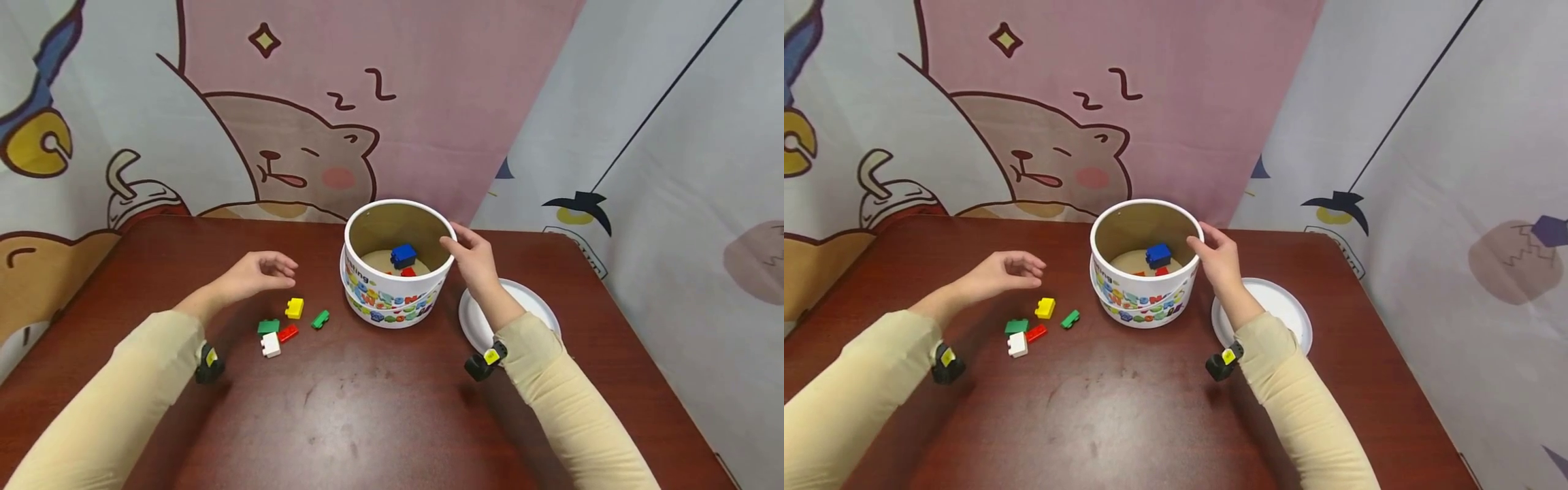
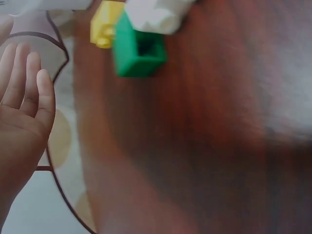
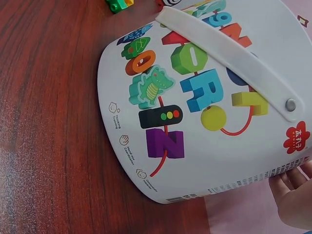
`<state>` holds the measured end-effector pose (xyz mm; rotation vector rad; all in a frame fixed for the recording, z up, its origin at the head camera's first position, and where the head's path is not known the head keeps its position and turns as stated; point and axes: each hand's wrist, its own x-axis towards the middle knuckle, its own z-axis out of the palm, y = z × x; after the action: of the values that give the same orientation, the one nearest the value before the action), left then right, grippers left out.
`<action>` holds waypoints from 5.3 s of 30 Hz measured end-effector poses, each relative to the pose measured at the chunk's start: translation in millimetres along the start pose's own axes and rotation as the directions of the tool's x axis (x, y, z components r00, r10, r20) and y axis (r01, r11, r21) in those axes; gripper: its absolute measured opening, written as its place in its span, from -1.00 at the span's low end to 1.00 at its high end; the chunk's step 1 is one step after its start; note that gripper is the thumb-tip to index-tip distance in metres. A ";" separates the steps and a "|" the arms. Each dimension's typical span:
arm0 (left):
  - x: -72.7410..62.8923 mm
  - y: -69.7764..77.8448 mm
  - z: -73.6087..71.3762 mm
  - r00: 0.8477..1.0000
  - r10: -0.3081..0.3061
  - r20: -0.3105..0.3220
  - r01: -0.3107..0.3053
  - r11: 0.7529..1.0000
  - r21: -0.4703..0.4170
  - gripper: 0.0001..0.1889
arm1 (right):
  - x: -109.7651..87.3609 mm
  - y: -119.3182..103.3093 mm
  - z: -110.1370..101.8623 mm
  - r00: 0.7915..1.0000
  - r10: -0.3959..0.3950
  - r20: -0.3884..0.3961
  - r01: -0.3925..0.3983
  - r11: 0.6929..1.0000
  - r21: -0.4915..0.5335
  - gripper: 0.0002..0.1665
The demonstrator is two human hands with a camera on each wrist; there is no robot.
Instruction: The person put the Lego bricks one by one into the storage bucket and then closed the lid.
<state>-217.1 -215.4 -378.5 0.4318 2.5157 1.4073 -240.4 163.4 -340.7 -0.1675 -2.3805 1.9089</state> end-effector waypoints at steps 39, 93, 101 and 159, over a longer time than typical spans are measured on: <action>-2.2 -28.2 20.7 0.981 -0.041 0.187 0.007 0.984 0.180 -0.66 | 1.5 0.9 -0.1 1.000 0.009 0.009 -0.009 1.000 0.000 -0.46; 9.7 17.4 -13.1 0.989 -0.037 0.141 0.012 0.985 0.171 -0.58 | 0.6 -0.3 -0.5 1.000 -0.005 0.002 0.005 1.000 -0.015 -0.46; 8.6 34.4 -22.7 0.995 -0.026 0.096 0.010 0.986 0.167 -0.55 | 0.2 -1.6 0.2 1.000 -0.006 0.006 0.006 1.000 -0.003 -0.46; 69.0 158.0 16.6 0.969 0.190 0.158 -0.208 0.973 0.104 -0.63 | -0.6 -0.2 -0.2 1.000 -0.004 0.009 0.004 1.000 -0.008 -0.47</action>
<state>-253.0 -98.9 -255.4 0.8022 2.5009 1.2403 -239.8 163.5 -340.5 -0.1547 -2.3926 1.9025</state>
